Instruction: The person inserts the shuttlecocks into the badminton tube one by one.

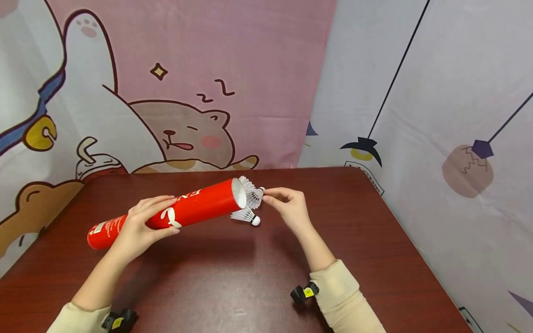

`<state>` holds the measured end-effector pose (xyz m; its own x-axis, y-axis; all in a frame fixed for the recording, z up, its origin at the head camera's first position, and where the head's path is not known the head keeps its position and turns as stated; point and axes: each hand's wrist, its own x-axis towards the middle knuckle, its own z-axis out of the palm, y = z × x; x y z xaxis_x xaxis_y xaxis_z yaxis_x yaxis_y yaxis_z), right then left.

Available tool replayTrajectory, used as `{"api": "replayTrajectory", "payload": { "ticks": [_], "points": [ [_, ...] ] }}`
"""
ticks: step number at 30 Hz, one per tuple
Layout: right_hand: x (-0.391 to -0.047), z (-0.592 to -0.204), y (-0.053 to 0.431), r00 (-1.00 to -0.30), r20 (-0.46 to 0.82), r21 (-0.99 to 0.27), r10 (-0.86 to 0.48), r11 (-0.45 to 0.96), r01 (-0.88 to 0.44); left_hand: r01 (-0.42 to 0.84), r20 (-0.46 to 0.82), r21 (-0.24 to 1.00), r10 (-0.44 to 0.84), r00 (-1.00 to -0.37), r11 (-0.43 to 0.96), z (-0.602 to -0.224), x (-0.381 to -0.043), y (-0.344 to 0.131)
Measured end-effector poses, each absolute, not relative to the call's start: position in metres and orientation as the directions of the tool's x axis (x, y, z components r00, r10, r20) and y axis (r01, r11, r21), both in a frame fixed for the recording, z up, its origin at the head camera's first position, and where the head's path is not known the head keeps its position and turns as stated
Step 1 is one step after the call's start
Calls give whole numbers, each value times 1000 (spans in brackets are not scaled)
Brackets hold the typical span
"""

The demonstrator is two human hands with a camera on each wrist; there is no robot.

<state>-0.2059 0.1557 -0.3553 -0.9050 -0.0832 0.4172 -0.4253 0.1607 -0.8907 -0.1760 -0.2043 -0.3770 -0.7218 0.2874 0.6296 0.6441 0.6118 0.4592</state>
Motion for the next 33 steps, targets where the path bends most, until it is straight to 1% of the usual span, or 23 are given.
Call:
{"api": "replayTrajectory", "payload": {
  "ticks": [15,22,33],
  "points": [
    [-241,-388,158,-912,409,-890,-35,208,-406,616,619,473,260,-741,629,-379,-179,-218],
    [-276,-427,158,-919,392,-886,-28,257,-386,605,615,469,254,-746,643,-379,-182,-224],
    [-288,-442,146,-925,380,-855,-10,379,-355,612,619,464,259,-741,641,-381,-184,-230]
  ]
}}
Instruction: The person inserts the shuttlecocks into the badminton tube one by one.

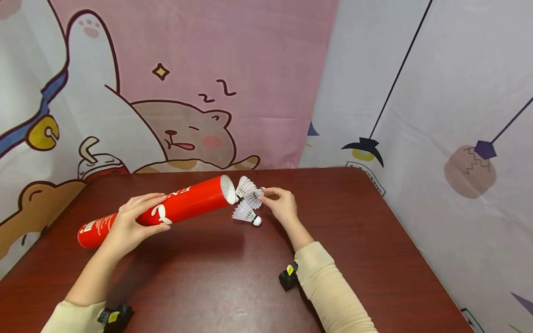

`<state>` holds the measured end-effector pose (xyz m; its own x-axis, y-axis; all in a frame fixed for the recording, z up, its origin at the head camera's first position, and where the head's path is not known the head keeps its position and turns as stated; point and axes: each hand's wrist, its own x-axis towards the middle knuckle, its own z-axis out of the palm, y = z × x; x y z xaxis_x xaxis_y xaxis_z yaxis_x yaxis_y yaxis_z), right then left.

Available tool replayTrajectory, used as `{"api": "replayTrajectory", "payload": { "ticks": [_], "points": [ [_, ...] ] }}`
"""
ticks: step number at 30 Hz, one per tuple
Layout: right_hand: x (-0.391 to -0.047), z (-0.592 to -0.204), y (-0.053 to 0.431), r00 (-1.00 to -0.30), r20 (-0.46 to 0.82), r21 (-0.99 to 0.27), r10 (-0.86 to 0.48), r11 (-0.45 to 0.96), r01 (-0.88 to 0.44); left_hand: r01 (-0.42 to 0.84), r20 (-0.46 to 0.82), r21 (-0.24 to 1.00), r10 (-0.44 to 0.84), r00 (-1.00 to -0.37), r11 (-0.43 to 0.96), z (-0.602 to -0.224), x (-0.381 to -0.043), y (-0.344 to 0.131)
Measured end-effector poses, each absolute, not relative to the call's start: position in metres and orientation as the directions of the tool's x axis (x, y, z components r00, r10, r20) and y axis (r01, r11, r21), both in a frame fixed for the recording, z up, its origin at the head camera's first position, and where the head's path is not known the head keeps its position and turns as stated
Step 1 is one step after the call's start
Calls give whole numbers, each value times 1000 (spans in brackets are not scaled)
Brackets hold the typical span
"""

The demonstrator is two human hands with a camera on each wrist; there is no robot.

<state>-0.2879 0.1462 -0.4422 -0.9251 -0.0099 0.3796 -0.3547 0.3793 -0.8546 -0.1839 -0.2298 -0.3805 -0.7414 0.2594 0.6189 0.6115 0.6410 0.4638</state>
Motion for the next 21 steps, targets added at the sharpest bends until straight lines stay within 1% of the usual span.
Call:
{"api": "replayTrajectory", "payload": {
  "ticks": [8,15,21],
  "points": [
    [-294,-448,144,-935,354,-829,21,469,-304,611,615,459,265,-742,645,-382,-185,-231],
    [-297,-457,140,-921,388,-813,47,489,-317,602,606,459,265,-750,654,-384,-186,-232],
    [-295,-459,138,-924,376,-826,60,473,-306,609,602,452,280,-748,652,-386,-187,-231]
  ]
}}
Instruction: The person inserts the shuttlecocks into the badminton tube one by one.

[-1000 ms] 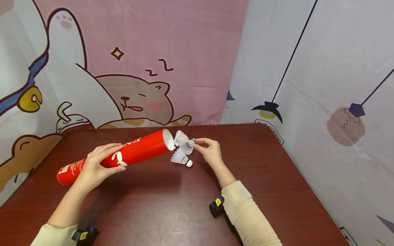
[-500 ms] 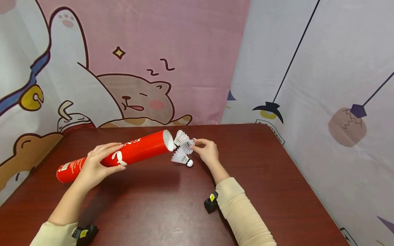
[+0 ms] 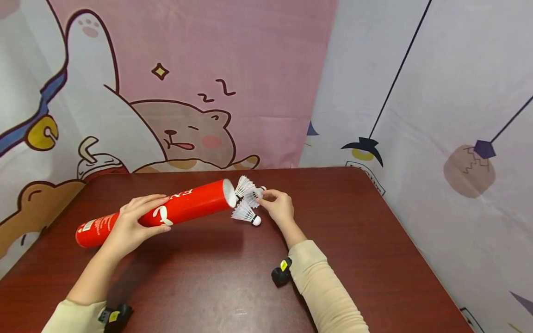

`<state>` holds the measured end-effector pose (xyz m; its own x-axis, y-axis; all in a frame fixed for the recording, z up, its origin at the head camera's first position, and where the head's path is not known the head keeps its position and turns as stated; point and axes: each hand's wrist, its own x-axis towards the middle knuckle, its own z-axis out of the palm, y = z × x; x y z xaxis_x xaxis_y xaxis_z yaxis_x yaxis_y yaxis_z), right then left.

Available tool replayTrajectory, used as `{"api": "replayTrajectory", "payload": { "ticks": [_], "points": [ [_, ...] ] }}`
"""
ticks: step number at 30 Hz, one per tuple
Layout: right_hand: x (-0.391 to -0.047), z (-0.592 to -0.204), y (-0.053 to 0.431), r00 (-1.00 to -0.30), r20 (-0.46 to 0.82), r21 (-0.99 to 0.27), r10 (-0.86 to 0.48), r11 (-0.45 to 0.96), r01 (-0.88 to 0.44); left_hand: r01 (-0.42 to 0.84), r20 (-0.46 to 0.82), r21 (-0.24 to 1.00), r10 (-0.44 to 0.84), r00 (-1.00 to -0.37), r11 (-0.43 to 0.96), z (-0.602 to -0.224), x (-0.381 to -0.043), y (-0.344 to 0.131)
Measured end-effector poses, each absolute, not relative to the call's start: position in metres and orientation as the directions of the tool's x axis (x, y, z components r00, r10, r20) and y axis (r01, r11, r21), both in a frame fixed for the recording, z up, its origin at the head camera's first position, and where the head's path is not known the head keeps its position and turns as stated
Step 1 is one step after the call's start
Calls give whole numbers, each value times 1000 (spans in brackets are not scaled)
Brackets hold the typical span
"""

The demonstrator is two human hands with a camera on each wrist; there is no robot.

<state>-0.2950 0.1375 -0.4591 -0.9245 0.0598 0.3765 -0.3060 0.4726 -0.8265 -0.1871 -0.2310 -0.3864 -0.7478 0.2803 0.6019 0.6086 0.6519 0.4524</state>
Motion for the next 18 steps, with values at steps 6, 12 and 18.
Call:
{"api": "replayTrajectory", "payload": {
  "ticks": [6,12,18],
  "points": [
    [-294,-459,136,-927,361,-843,104,461,-277,622,618,440,283,-733,648,-387,-188,-231],
    [-294,-460,137,-923,354,-845,149,474,-247,619,613,441,286,-736,649,-388,-188,-231],
    [-293,-460,139,-918,342,-854,198,473,-216,616,609,445,285,-740,650,-388,-187,-230]
  ]
}}
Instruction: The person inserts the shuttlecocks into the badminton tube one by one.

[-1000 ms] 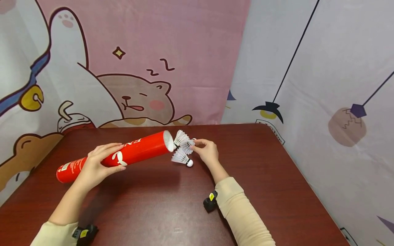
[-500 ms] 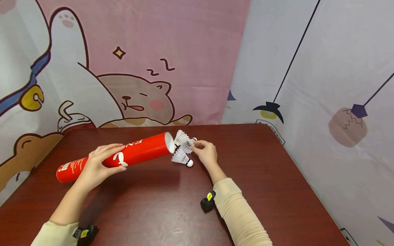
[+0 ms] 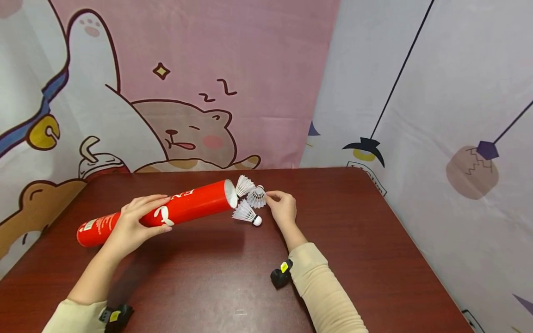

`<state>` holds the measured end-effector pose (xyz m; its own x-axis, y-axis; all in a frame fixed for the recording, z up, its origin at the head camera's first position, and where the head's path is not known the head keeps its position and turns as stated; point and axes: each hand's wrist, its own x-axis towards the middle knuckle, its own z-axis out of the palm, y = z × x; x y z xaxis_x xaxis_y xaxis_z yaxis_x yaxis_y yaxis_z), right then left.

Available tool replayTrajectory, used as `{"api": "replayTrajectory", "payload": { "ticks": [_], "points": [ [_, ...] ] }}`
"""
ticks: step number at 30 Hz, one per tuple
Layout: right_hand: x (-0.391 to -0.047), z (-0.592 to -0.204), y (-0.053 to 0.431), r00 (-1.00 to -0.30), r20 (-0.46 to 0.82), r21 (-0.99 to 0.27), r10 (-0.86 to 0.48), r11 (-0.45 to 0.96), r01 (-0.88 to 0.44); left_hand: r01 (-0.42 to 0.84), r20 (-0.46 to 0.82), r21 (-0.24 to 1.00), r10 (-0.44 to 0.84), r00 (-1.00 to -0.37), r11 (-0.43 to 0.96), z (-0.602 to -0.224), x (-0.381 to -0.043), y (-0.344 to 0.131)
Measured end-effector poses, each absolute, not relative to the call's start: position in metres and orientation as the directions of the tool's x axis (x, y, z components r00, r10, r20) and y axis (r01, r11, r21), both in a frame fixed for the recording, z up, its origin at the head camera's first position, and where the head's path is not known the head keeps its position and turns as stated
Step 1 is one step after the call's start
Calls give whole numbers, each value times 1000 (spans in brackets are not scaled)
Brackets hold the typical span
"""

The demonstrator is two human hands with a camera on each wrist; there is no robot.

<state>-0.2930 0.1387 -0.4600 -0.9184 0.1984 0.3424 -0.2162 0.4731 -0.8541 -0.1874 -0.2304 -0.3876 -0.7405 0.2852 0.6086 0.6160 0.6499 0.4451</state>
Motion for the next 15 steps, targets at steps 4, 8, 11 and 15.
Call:
{"api": "replayTrajectory", "payload": {
  "ticks": [4,8,11,15],
  "points": [
    [-291,-458,141,-915,329,-859,233,476,-188,618,611,445,285,-738,648,-387,-187,-230],
    [-290,-458,144,-903,336,-866,267,465,-185,623,617,439,287,-733,647,-387,-187,-230],
    [-289,-458,147,-892,352,-864,283,464,-194,621,613,443,287,-736,646,-387,-187,-230],
    [-287,-456,150,-871,386,-857,303,469,-216,618,609,445,287,-740,648,-388,-187,-230]
  ]
}}
